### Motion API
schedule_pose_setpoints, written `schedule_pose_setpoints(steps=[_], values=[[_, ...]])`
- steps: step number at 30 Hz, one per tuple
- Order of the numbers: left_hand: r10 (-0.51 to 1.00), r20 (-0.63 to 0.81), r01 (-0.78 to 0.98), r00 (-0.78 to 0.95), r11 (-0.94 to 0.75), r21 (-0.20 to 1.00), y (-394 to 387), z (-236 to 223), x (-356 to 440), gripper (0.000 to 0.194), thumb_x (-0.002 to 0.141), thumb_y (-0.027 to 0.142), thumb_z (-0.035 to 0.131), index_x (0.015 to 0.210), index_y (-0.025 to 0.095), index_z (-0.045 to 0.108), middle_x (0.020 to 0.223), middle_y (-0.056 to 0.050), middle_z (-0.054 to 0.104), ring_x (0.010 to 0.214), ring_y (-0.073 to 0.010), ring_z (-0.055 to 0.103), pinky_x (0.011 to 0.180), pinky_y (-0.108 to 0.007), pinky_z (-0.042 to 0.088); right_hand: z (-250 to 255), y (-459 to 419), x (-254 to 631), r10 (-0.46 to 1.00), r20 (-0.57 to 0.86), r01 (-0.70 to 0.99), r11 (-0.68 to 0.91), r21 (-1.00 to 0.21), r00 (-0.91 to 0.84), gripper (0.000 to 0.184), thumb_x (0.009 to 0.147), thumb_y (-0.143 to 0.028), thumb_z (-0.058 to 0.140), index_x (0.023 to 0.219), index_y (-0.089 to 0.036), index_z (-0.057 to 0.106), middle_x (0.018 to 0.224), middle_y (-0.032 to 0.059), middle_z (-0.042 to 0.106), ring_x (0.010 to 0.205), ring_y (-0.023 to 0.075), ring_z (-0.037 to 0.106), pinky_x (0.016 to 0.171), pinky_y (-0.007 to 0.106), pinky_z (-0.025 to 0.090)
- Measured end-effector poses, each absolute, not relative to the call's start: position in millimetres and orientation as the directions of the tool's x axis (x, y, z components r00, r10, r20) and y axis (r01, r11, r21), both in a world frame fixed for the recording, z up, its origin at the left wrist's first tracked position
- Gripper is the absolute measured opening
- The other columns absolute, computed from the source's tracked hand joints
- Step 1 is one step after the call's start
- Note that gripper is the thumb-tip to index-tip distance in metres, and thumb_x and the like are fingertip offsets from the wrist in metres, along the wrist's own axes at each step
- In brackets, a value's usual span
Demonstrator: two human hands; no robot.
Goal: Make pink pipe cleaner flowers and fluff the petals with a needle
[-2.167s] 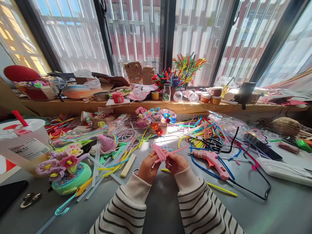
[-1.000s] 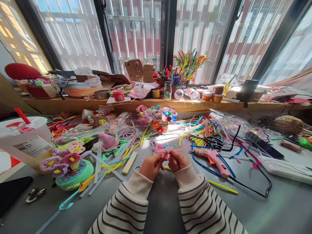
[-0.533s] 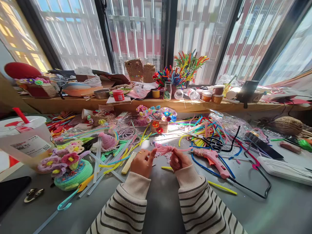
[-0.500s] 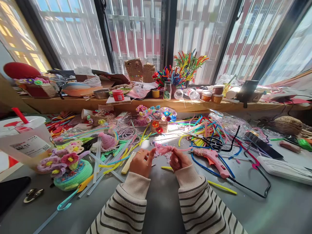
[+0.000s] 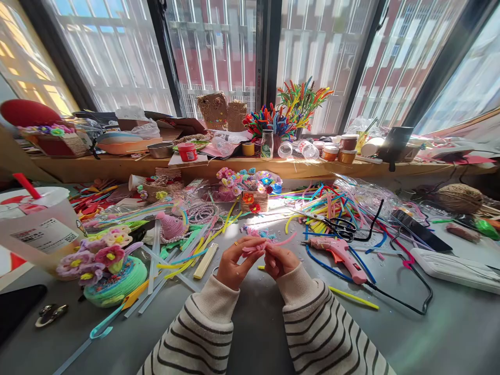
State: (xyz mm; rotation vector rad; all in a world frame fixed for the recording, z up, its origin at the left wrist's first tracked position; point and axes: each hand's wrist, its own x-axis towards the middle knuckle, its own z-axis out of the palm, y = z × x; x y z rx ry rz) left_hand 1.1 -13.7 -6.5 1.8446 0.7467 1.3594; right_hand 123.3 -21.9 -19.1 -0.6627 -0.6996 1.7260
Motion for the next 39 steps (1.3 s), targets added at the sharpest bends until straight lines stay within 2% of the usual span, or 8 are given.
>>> schedule_pose_setpoints(steps=[8,16,21,25,27,30,35,39], values=[[0.852,0.463,-0.034,0.245,-0.470,0.882,-16.2,-6.0,6.0,0.014,0.068,0.019,0.052,0.081,0.016,0.058,0.084,-0.006,0.059,0.070,-0.0139,0.054,0.058,-0.025,0.044,-20.8,-21.5,123.7,0.968,-0.085,-0.589,-0.212,-0.780,-0.236,0.040,0.051,-0.042,0.063,0.030,-0.015,0.042,0.026,-0.0070,0.035,0.026,0.0016,0.028,0.031,0.018,0.018],[0.851,0.465,0.117,0.243,-0.501,0.857,-14.0,-13.3,8.1,0.016,0.076,0.025,0.040,0.084,0.015,0.048,0.088,-0.007,0.051,0.066,-0.0119,0.050,0.049,-0.022,0.040,-25.2,-18.0,121.1,0.983,-0.045,-0.576,-0.142,-0.805,-0.180,0.030,0.051,-0.042,0.063,0.042,-0.015,0.054,0.031,-0.0054,0.044,0.025,0.0014,0.032,0.028,0.017,0.019],[0.922,0.345,0.138,0.177,-0.371,0.918,-19.2,-6.1,11.3,0.018,0.078,0.029,0.035,0.085,0.015,0.044,0.059,0.002,0.043,0.046,-0.0073,0.038,0.040,-0.020,0.031,-29.5,-13.6,120.1,0.992,0.019,-0.468,-0.043,-0.883,-0.127,0.030,0.052,-0.041,0.063,0.069,-0.017,0.061,0.047,-0.0029,0.055,0.027,0.0018,0.038,0.028,0.016,0.024],[0.935,0.271,0.026,0.228,-0.285,0.958,-21.3,-3.5,13.8,0.023,0.077,0.035,0.034,0.086,0.015,0.042,0.048,0.006,0.032,0.038,-0.0061,0.030,0.035,-0.019,0.024,-29.9,-15.1,117.7,0.999,0.010,-0.392,-0.005,-0.920,-0.035,0.030,0.053,-0.043,0.062,0.059,-0.015,0.053,0.040,-0.0053,0.049,0.026,0.0025,0.036,0.029,0.017,0.026],[0.942,0.250,-0.037,0.223,-0.248,0.968,-21.3,-3.4,14.6,0.025,0.076,0.038,0.035,0.084,0.015,0.042,0.047,0.007,0.031,0.037,-0.0054,0.028,0.034,-0.019,0.021,-28.6,-18.1,116.8,0.995,0.077,-0.276,0.090,-0.957,0.058,0.030,0.058,-0.042,0.059,0.052,-0.016,0.046,0.036,-0.0067,0.043,0.027,0.0027,0.034,0.030,0.017,0.027],[0.948,0.241,-0.101,0.209,-0.225,0.969,-20.4,-3.5,14.2,0.025,0.075,0.039,0.037,0.083,0.016,0.042,0.047,0.007,0.029,0.036,-0.0046,0.025,0.034,-0.019,0.018,-24.5,-23.7,116.9,0.914,0.327,0.066,0.320,-0.945,0.240,0.025,0.063,-0.036,0.056,0.052,-0.016,0.045,0.048,-0.0038,0.045,0.033,0.0031,0.035,0.032,0.017,0.029],[0.944,0.259,-0.194,0.205,-0.220,0.956,-19.7,-2.4,11.5,0.024,0.074,0.038,0.038,0.082,0.016,0.043,0.045,0.008,0.025,0.035,-0.0043,0.021,0.034,-0.020,0.015,-18.7,-29.9,118.8,0.607,0.721,0.585,0.467,-0.664,0.334,0.023,0.061,-0.029,0.058,0.080,-0.016,0.056,0.089,0.0074,0.044,0.061,0.0124,0.045,0.052,0.027,0.040],[0.944,0.230,-0.209,0.236,-0.181,0.961,-21.3,-1.2,11.6,0.021,0.075,0.036,0.039,0.080,0.015,0.043,0.046,0.008,0.026,0.035,-0.0036,0.021,0.034,-0.019,0.014,-20.7,-31.1,119.0,0.525,0.827,0.768,0.439,-0.467,0.203,0.016,0.064,-0.029,0.058,0.079,-0.025,0.061,0.088,0.0036,0.051,0.077,0.0182,0.042,0.069,0.033,0.034]])
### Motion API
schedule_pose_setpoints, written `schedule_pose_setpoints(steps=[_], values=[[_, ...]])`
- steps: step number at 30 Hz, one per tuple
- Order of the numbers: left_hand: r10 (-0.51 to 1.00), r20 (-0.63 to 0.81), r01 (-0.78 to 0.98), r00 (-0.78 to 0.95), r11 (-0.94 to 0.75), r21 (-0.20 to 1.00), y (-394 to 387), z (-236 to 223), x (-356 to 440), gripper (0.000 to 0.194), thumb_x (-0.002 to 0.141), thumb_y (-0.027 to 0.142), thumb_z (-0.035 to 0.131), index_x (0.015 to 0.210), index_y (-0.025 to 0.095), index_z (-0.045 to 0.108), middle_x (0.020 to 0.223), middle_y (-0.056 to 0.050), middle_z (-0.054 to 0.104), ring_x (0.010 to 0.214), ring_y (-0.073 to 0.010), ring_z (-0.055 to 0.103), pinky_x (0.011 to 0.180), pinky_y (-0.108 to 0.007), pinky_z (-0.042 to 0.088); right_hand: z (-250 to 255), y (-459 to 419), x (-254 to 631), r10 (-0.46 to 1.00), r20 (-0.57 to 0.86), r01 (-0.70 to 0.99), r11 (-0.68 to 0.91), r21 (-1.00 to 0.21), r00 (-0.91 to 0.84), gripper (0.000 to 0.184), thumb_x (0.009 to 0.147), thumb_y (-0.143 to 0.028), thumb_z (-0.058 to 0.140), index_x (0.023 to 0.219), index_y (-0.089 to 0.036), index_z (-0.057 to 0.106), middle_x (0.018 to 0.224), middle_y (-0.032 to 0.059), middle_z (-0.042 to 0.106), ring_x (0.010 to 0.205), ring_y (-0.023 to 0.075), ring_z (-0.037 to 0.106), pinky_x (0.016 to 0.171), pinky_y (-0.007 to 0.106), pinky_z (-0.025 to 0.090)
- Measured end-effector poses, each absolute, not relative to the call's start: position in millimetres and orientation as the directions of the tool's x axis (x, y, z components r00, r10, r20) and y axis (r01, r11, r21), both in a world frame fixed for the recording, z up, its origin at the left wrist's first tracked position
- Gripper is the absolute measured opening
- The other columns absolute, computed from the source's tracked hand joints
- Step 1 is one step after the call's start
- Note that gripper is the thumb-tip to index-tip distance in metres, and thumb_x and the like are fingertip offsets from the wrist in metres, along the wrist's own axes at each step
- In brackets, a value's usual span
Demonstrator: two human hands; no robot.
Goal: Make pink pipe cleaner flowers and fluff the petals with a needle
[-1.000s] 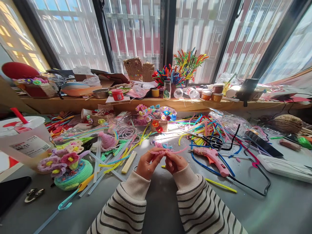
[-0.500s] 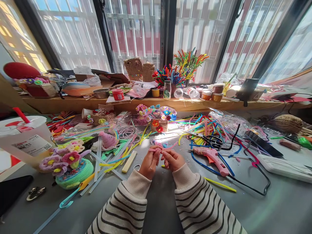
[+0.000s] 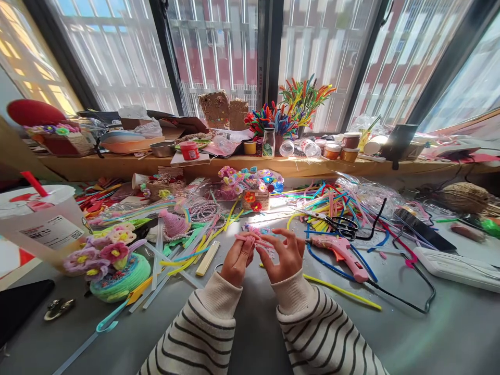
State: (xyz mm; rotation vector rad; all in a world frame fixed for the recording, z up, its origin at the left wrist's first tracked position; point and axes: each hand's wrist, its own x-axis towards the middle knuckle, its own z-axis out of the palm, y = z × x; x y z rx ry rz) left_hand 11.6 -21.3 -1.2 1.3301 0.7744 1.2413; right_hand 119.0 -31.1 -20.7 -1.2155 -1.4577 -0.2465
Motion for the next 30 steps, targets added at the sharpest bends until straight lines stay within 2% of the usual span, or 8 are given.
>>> schedule_pose_setpoints(steps=[3,6,8,12,14,17,21,30], values=[[0.941,0.226,-0.202,0.251,-0.178,0.963,-22.2,-1.7,12.4,0.022,0.074,0.036,0.040,0.081,0.015,0.043,0.046,0.008,0.026,0.035,-0.0036,0.021,0.034,-0.019,0.014,-24.5,-29.7,118.4,0.547,0.826,0.765,0.471,-0.439,0.137,0.008,0.069,-0.029,0.055,0.071,-0.024,0.061,0.074,0.0013,0.057,0.073,0.0165,0.045,0.068,0.031,0.032],[0.945,0.232,-0.160,0.232,-0.198,0.967,-21.9,-3.3,12.4,0.025,0.074,0.038,0.039,0.083,0.015,0.044,0.046,0.008,0.027,0.036,-0.0043,0.022,0.034,-0.019,0.016,-27.7,-27.3,117.9,0.558,0.825,0.738,0.521,-0.430,0.087,0.011,0.072,-0.026,0.051,0.068,-0.020,0.059,0.068,0.0016,0.057,0.068,0.0142,0.049,0.065,0.028,0.032],[0.949,0.257,-0.076,0.184,-0.247,0.966,-21.1,-4.2,11.0,0.027,0.073,0.039,0.039,0.084,0.015,0.046,0.049,0.006,0.034,0.038,-0.0053,0.027,0.036,-0.019,0.021,-28.8,-26.3,117.7,0.560,0.826,0.728,0.541,-0.421,0.061,0.012,0.074,-0.024,0.049,0.068,-0.018,0.058,0.066,0.0020,0.057,0.066,0.0136,0.050,0.062,0.027,0.032],[0.918,0.381,0.180,0.112,-0.396,0.900,-18.4,-4.8,6.2,0.027,0.071,0.037,0.043,0.084,0.015,0.050,0.072,-0.003,0.051,0.057,-0.0107,0.046,0.053,-0.023,0.036,-28.8,-26.2,117.9,0.559,0.828,0.730,0.548,-0.408,0.043,0.012,0.073,-0.023,0.048,0.067,-0.018,0.057,0.065,0.0020,0.055,0.065,0.0138,0.050,0.061,0.026,0.033],[0.900,0.424,0.266,0.103,-0.436,0.860,-17.4,-4.4,4.3,0.025,0.072,0.036,0.043,0.083,0.015,0.050,0.081,-0.005,0.053,0.068,-0.0139,0.049,0.063,-0.025,0.038,-28.3,-26.6,117.9,0.565,0.824,0.733,0.544,-0.409,0.040,0.012,0.073,-0.024,0.048,0.066,-0.018,0.056,0.065,0.0020,0.055,0.065,0.0136,0.050,0.061,0.026,0.033],[0.880,0.471,0.341,0.069,-0.464,0.817,-16.3,-4.4,3.3,0.024,0.075,0.034,0.038,0.081,0.015,0.050,0.081,-0.006,0.055,0.075,-0.0160,0.050,0.069,-0.028,0.038,-28.2,-26.8,117.5,0.570,0.821,0.734,0.540,-0.412,0.041,0.014,0.074,-0.024,0.047,0.066,-0.018,0.056,0.065,0.0022,0.055,0.064,0.0136,0.049,0.061,0.026,0.033],[0.863,0.504,0.385,0.019,-0.472,0.793,-14.0,-7.3,2.8,0.025,0.076,0.035,0.035,0.078,0.016,0.052,0.075,-0.005,0.056,0.073,-0.0167,0.052,0.065,-0.028,0.039,-29.0,-26.2,117.1,0.569,0.821,0.731,0.544,-0.413,0.041,0.013,0.074,-0.024,0.047,0.066,-0.018,0.056,0.065,0.0024,0.055,0.067,0.0145,0.049,0.062,0.027,0.034],[0.875,0.483,0.319,-0.019,-0.453,0.833,-9.3,-15.8,0.1,0.025,0.075,0.038,0.037,0.070,0.019,0.053,0.055,-0.001,0.051,0.059,-0.0149,0.050,0.049,-0.024,0.037,-30.2,-25.1,117.5,0.570,0.821,0.725,0.555,-0.408,0.025,0.014,0.074,-0.024,0.046,0.066,-0.018,0.055,0.065,0.0034,0.055,0.067,0.0152,0.050,0.061,0.026,0.037]])
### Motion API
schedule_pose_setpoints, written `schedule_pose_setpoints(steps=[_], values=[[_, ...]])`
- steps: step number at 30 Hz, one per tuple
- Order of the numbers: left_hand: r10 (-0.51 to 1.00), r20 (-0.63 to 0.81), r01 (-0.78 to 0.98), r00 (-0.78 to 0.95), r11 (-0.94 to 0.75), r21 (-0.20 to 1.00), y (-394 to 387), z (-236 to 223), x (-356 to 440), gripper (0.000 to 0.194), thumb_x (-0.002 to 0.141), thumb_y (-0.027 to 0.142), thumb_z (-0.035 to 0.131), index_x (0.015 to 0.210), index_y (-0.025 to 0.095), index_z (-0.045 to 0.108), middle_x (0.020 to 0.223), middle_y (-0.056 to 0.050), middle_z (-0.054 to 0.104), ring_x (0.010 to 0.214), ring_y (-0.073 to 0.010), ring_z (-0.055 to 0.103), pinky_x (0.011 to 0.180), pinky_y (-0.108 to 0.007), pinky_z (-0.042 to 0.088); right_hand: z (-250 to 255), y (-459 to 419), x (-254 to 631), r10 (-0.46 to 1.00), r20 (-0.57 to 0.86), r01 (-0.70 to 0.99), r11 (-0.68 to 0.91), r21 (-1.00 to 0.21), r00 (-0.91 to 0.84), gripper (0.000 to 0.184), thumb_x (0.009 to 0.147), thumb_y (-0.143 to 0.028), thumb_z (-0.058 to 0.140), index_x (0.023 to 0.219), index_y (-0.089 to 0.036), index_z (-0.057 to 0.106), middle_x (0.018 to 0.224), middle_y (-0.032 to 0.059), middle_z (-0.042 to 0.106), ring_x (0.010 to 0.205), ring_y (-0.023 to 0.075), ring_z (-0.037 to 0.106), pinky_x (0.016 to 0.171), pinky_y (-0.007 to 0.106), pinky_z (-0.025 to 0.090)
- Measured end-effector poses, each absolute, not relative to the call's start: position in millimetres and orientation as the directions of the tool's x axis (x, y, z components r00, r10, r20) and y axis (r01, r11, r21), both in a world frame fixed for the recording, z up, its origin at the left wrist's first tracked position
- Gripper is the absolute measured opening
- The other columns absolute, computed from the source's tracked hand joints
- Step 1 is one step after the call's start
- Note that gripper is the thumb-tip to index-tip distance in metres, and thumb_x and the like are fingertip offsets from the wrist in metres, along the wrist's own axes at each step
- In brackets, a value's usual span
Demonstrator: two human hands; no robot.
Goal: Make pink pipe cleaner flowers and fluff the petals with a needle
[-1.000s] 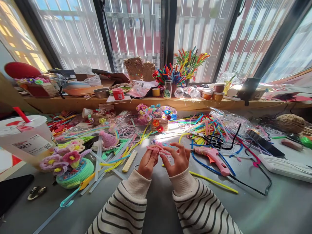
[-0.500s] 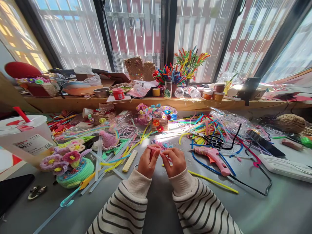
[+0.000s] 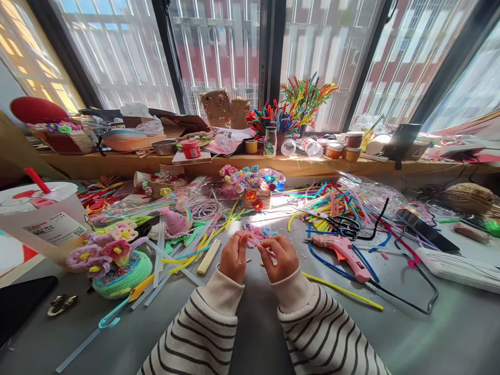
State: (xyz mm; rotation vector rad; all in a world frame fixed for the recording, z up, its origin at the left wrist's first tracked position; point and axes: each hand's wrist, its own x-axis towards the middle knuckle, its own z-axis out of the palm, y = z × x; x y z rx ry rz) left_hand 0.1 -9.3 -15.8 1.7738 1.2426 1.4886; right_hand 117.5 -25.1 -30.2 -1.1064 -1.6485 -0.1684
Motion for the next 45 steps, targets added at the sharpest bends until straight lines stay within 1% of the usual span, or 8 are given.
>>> schedule_pose_setpoints(steps=[8,11,15,19,24,30,38,45], values=[[0.868,0.497,0.444,-0.021,-0.437,0.782,-5.3,-12.8,2.9,0.028,0.076,0.036,0.032,0.062,0.019,0.048,0.053,0.000,0.048,0.053,-0.0137,0.048,0.048,-0.024,0.035,-19.0,-16.3,118.6,0.648,0.749,0.710,0.591,-0.382,-0.136,0.019,0.078,-0.014,0.034,0.083,-0.016,0.053,0.072,0.0055,0.057,0.067,0.0149,0.051,0.062,0.024,0.041],[0.875,0.482,0.538,0.057,-0.433,0.723,-0.7,-9.3,3.8,0.029,0.078,0.034,0.027,0.063,0.018,0.047,0.056,-0.001,0.049,0.054,-0.0145,0.048,0.050,-0.025,0.036,-14.1,-11.1,117.6,0.636,0.735,0.705,0.633,-0.321,-0.236,0.025,0.076,-0.012,0.033,0.096,-0.014,0.049,0.082,0.0077,0.057,0.076,0.0165,0.051,0.068,0.026,0.041],[0.860,0.437,0.578,0.262,-0.503,0.643,10.3,-7.6,0.1,0.031,0.078,0.034,0.024,0.063,0.017,0.046,0.060,-0.004,0.053,0.057,-0.0161,0.050,0.053,-0.027,0.038,-16.8,-7.7,119.8,0.654,0.714,0.725,0.615,-0.309,-0.251,0.034,0.076,-0.014,0.034,0.109,-0.017,0.043,0.084,0.0055,0.056,0.071,0.0149,0.052,0.061,0.022,0.042],[0.813,0.362,0.583,0.456,-0.580,0.569,20.2,-8.7,-6.7,0.035,0.077,0.037,0.023,0.062,0.018,0.048,0.060,-0.005,0.055,0.056,-0.0161,0.051,0.053,-0.026,0.039,-21.7,-6.4,127.6,0.695,0.656,0.725,0.610,-0.322,-0.294,0.032,0.077,-0.016,0.037,0.107,-0.022,0.048,0.078,0.0034,0.056,0.063,0.0129,0.052,0.055,0.020,0.041],[0.800,0.312,0.614,0.513,-0.596,0.517,23.3,-9.6,-10.8,0.039,0.078,0.037,0.020,0.064,0.017,0.050,0.062,-0.005,0.057,0.058,-0.0154,0.052,0.053,-0.024,0.038,-20.7,-5.9,131.9,0.741,0.574,0.710,0.609,-0.354,-0.350,0.033,0.077,-0.020,0.039,0.109,-0.023,0.047,0.075,0.0022,0.057,0.062,0.0112,0.053,0.056,0.018,0.042],[0.758,0.215,0.619,0.616,-0.635,0.463,20.9,-5.3,-10.1,0.040,0.080,0.034,0.019,0.067,0.015,0.053,0.070,-0.005,0.059,0.067,-0.0146,0.053,0.062,-0.024,0.038,-18.3,-8.7,130.7,0.824,0.486,0.778,0.500,-0.380,-0.292,0.034,0.076,-0.017,0.043,0.108,-0.024,0.048,0.085,0.0023,0.061,0.071,0.0139,0.056,0.058,0.020,0.043],[0.737,0.214,0.637,0.641,-0.666,0.389,17.5,-1.3,-13.4,0.038,0.079,0.034,0.024,0.063,0.016,0.053,0.059,-0.002,0.055,0.058,-0.0124,0.050,0.055,-0.021,0.036,-19.5,-10.4,128.3,0.838,0.473,0.858,0.433,-0.277,-0.271,0.026,0.078,-0.023,0.040,0.101,-0.024,0.050,0.089,0.0009,0.062,0.073,0.0151,0.058,0.053,0.020,0.040],[0.785,0.254,0.689,0.565,-0.619,0.377,15.5,-3.2,-13.4,0.032,0.078,0.039,0.025,0.073,0.017,0.048,0.061,0.000,0.054,0.056,-0.0126,0.049,0.051,-0.022,0.034,-19.9,-9.4,126.0,0.860,0.474,0.845,0.389,-0.366,-0.190,0.018,0.077,-0.024,0.040,0.089,-0.020,0.053,0.081,0.0032,0.062,0.069,0.0162,0.058,0.051,0.021,0.037]])
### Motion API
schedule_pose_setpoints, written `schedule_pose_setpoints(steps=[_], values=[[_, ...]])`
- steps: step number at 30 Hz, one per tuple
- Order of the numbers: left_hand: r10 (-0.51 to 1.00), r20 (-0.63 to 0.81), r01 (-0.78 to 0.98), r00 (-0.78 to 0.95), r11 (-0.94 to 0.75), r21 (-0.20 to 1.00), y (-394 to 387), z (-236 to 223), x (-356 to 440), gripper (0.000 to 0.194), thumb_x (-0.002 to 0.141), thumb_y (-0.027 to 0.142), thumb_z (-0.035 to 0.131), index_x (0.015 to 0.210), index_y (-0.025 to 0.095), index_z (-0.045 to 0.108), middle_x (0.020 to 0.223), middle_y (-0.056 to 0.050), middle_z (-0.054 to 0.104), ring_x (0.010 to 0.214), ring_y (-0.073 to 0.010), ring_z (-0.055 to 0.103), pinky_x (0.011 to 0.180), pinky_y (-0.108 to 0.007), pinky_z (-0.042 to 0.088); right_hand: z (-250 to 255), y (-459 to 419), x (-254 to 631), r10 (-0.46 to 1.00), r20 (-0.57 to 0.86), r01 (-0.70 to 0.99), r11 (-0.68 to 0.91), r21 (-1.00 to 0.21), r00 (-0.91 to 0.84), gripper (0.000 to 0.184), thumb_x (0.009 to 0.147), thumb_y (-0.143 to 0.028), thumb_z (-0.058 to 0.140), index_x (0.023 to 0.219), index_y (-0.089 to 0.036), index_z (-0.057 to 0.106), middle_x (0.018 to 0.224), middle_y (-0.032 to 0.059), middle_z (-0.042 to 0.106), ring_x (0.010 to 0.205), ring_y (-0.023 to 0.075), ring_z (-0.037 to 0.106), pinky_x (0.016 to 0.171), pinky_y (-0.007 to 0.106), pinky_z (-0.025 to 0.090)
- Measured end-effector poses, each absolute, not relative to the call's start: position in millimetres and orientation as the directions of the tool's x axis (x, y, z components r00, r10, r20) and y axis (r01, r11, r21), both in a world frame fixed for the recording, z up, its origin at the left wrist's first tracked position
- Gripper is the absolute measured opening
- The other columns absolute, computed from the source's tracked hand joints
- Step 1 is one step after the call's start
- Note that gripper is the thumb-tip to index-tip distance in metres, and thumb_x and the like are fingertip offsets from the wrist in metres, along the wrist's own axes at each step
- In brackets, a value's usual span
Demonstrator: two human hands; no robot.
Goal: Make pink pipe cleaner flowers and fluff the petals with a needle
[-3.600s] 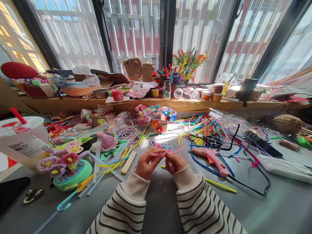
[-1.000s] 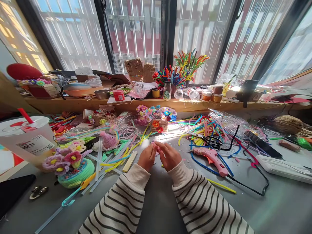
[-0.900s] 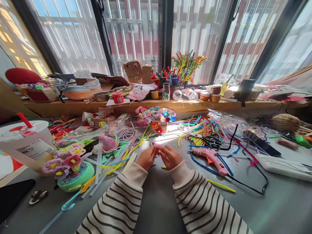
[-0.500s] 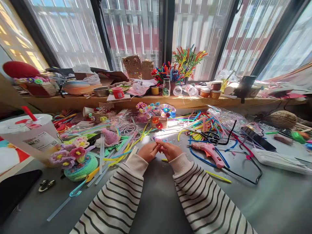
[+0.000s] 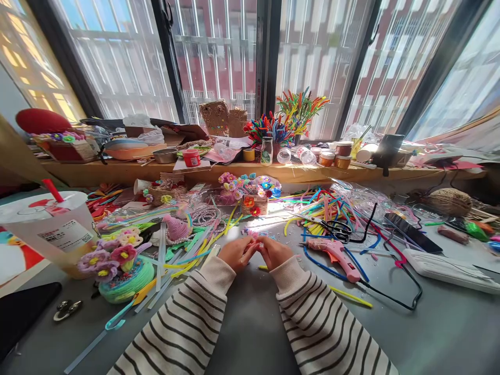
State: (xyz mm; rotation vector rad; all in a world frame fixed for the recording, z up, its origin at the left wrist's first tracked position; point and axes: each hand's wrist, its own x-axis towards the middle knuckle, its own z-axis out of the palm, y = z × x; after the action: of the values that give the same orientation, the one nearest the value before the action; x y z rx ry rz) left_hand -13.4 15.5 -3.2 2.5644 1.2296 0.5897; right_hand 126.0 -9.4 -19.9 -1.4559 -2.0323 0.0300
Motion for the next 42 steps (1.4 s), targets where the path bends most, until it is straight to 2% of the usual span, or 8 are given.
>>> schedule_pose_setpoints(steps=[6,10,16,25,30,34,38,42], values=[[0.809,0.283,0.722,0.515,-0.587,0.366,16.3,-4.5,-12.7,0.028,0.079,0.038,0.021,0.075,0.019,0.043,0.063,0.000,0.053,0.056,-0.0139,0.051,0.050,-0.023,0.034,-19.6,-6.6,129.6,0.884,0.422,0.706,0.428,-0.564,-0.200,0.019,0.078,-0.029,0.037,0.087,-0.018,0.049,0.052,-0.0016,0.055,0.048,0.0115,0.051,0.046,0.020,0.036],[0.789,0.327,0.699,0.520,-0.614,0.368,15.9,-5.0,-12.0,0.027,0.079,0.036,0.022,0.070,0.019,0.041,0.061,0.000,0.052,0.056,-0.0131,0.050,0.051,-0.022,0.035,-22.1,-3.0,131.3,0.888,0.432,0.514,0.448,-0.731,-0.159,0.019,0.079,-0.028,0.031,0.083,-0.017,0.046,0.049,-0.0028,0.051,0.046,0.0099,0.049,0.049,0.019,0.037],[0.729,0.388,0.662,0.564,-0.680,0.315,12.6,-4.1,-11.7,0.023,0.078,0.033,0.026,0.068,0.019,0.042,0.058,0.001,0.051,0.053,-0.0117,0.048,0.048,-0.020,0.033,-27.2,2.3,130.7,0.922,0.353,0.306,0.386,-0.870,-0.157,0.020,0.075,-0.037,0.038,0.067,-0.019,0.040,0.042,-0.0068,0.041,0.037,0.0078,0.041,0.041,0.019,0.032],[0.660,0.437,0.655,0.612,-0.732,0.188,9.3,-7.3,-11.6,0.025,0.080,0.029,0.025,0.072,0.017,0.045,0.063,-0.003,0.056,0.057,-0.0129,0.052,0.049,-0.021,0.035,-26.9,2.1,129.1,0.921,0.355,0.234,0.385,-0.893,-0.163,0.020,0.074,-0.035,0.040,0.064,-0.018,0.042,0.041,-0.0066,0.043,0.037,0.0065,0.040,0.040,0.017,0.031],[0.609,0.508,0.717,0.608,-0.697,-0.022,6.7,-7.0,-5.9,0.028,0.080,0.029,0.027,0.065,0.016,0.047,0.056,-0.004,0.056,0.052,-0.0135,0.051,0.046,-0.022,0.033,-25.4,2.3,130.1,0.956,0.294,0.208,0.292,-0.933,-0.026,0.022,0.069,-0.035,0.045,0.056,-0.017,0.044,0.040,-0.0052,0.045,0.037,0.0068,0.041,0.040,0.018,0.031],[0.519,0.549,0.684,0.655,-0.716,-0.139,6.5,-6.5,-3.4,0.028,0.079,0.028,0.028,0.064,0.016,0.048,0.054,-0.004,0.055,0.050,-0.0138,0.051,0.045,-0.023,0.032,-25.6,2.1,130.4,0.966,0.259,0.127,0.256,-0.958,0.008,0.023,0.067,-0.034,0.047,0.052,-0.016,0.044,0.038,-0.0051,0.044,0.036,0.0066,0.039,0.040,0.019,0.032],[0.499,0.554,0.666,0.667,-0.732,-0.142,6.5,-8.0,-2.0,0.026,0.080,0.027,0.028,0.068,0.015,0.048,0.057,-0.005,0.057,0.052,-0.0144,0.052,0.047,-0.024,0.035,-26.0,2.7,131.5,0.968,0.252,0.081,0.250,-0.965,0.013,0.024,0.067,-0.035,0.047,0.052,-0.016,0.043,0.038,-0.0058,0.042,0.036,0.0063,0.037,0.039,0.019,0.031],[0.561,0.511,0.672,0.652,-0.740,-0.045,4.8,-9.2,-0.7,0.023,0.080,0.025,0.027,0.073,0.014,0.046,0.061,-0.005,0.058,0.054,-0.0142,0.054,0.047,-0.023,0.038,-24.6,4.2,133.8,0.972,0.236,0.024,0.236,-0.971,-0.010,0.028,0.065,-0.041,0.048,0.052,-0.017,0.042,0.038,-0.0067,0.040,0.035,0.0053,0.035,0.037,0.019,0.028]])
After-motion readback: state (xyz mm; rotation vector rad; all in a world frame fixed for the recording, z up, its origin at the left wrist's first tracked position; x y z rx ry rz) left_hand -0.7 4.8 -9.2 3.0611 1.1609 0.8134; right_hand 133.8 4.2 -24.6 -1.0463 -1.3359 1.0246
